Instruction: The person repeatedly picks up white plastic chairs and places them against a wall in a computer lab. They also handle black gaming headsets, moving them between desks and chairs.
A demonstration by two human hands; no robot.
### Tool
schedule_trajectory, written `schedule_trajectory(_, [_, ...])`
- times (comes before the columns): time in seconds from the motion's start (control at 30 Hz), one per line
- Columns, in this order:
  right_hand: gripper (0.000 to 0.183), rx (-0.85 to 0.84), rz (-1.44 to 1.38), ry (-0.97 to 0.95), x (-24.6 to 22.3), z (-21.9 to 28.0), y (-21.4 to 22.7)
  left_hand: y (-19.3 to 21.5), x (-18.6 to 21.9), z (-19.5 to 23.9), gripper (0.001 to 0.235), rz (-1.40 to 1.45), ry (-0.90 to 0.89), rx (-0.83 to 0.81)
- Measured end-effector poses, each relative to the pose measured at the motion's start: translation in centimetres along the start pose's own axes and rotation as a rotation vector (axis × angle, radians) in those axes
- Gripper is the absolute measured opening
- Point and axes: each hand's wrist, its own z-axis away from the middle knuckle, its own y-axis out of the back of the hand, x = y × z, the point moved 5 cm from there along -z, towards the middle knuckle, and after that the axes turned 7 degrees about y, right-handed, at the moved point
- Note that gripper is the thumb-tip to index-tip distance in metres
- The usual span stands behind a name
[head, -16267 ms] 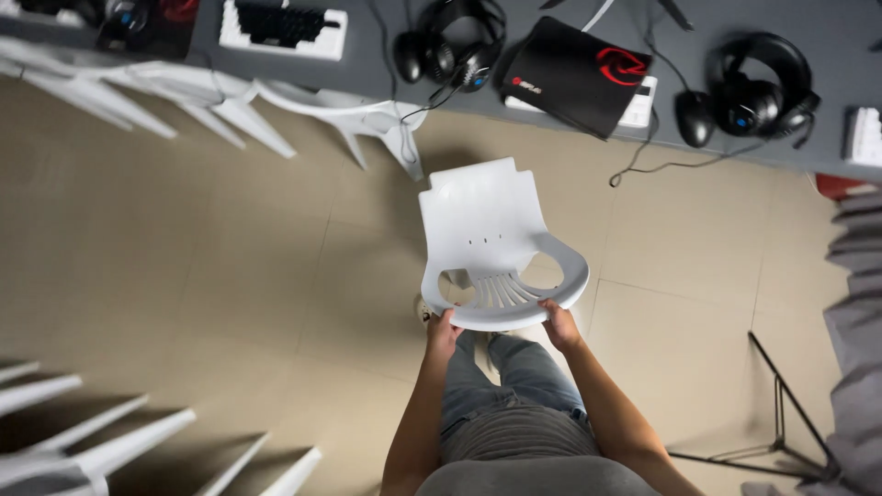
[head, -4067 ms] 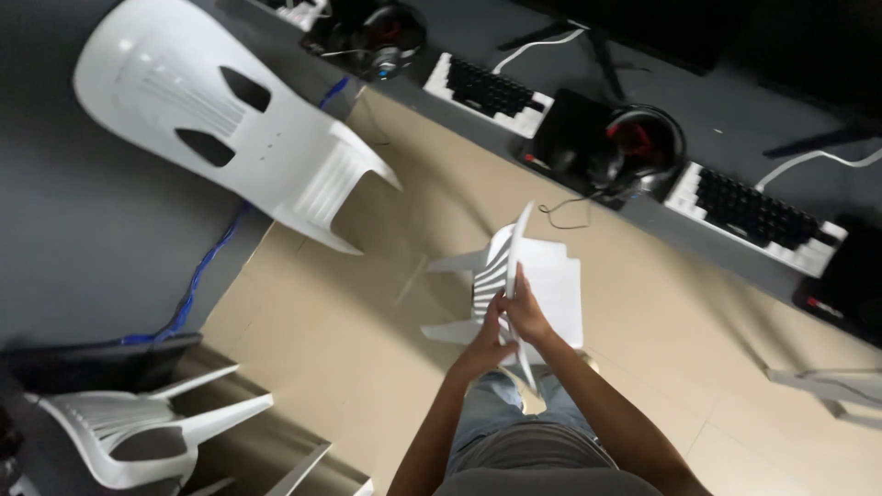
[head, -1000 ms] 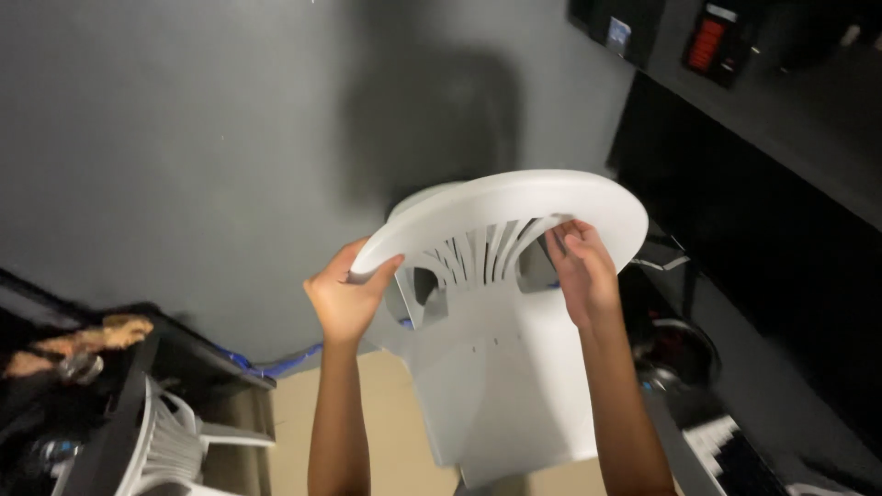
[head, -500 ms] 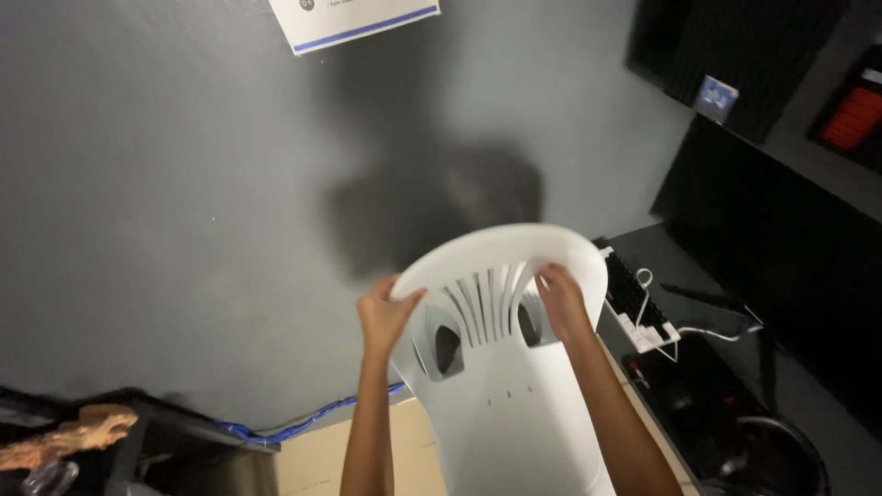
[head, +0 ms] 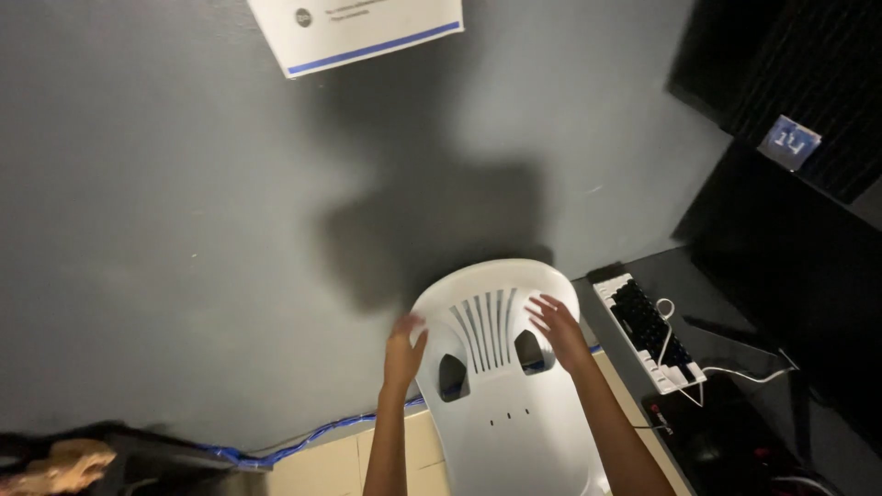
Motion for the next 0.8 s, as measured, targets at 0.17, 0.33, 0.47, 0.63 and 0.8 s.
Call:
schedule_trajectory(0.17, [0.054, -0.020, -0.029, -0.079, 1.9, 2.0, 2.4, -2.0, 2.5, 3.2, 0.027, 0.297, 0.199, -0.203])
schedule_trajectory(0.33, [0.052, 0.088, 0.077, -0.202, 3.4, 4.7, 4.9, -9.1, 0.7, 6.0, 0.027, 0.371, 0.254, -0.355])
schedule_trajectory(0.47, [0.051, 0.043, 0.096, -0.142, 3.2, 8.1, 6.2, -11.4, 4.4, 8.2, 0.026, 0.336, 0.255, -0.592])
schedule_trajectory(0.63, [0.048, 0.165, 0.286, -0.278, 1.7, 14.4, 8.6, -14.4, 8.5, 11.3, 0.028, 0.399, 0.271, -0.847])
schedule_trajectory(0.8, [0.040, 0.222, 0.153, -0.166, -1.7, 21.8, 11.3, -17.3, 13.2, 15.5, 0.025, 0.392, 0.054, -1.007])
